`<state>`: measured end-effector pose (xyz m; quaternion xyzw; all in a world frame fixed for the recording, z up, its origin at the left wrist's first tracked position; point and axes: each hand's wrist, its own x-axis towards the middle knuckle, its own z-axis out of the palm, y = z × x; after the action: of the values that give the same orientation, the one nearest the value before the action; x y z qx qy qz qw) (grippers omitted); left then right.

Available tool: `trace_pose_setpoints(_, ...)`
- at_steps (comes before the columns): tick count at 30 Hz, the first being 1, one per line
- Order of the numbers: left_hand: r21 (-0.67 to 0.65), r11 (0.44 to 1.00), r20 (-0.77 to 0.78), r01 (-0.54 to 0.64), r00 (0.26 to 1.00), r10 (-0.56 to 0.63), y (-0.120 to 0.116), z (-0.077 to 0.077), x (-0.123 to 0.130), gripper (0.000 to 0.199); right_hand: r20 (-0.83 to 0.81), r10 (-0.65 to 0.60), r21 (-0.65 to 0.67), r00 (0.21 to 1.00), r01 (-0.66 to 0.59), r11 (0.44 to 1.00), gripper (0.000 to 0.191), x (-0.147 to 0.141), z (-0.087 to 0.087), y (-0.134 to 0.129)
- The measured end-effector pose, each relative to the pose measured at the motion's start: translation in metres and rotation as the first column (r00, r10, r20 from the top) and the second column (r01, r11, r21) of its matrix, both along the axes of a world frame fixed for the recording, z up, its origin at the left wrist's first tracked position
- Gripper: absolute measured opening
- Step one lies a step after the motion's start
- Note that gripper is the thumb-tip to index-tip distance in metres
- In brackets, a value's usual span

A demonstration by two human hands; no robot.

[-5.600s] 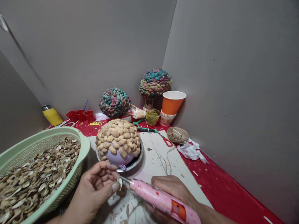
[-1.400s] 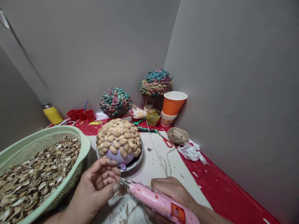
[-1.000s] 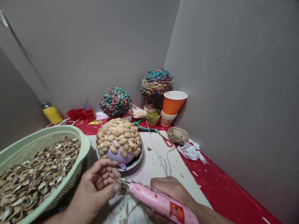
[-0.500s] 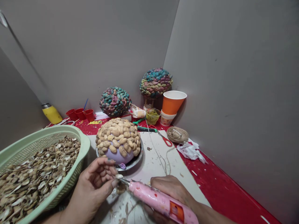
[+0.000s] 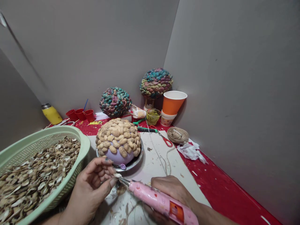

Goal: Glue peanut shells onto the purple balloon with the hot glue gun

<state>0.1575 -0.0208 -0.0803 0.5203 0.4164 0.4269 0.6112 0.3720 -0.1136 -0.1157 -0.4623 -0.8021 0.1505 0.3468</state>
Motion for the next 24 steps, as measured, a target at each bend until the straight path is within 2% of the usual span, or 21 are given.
trace_pose_setpoints(10,-0.017,1.0,0.074,0.014,0.997,-0.013,0.0007,0.0007,0.0019,0.037,0.012,0.008,-0.03,1.0,-0.007,1.0,0.028,0.0012,-0.0011,-0.0028)
trace_pose_setpoints(16,-0.027,0.999,0.06,0.019,0.998,-0.018,0.0011,0.0002,0.0013,0.037,0.005,0.022,-0.067,1.0,-0.022,0.998,0.023,0.0017,-0.0014,-0.0029)
trace_pose_setpoints(24,0.002,0.999,0.066,0.041,0.997,-0.041,0.0011,-0.0034,-0.0018,0.036,0.03,0.038,-0.038,0.999,-0.037,0.999,0.025,0.0011,0.0015,-0.0021)
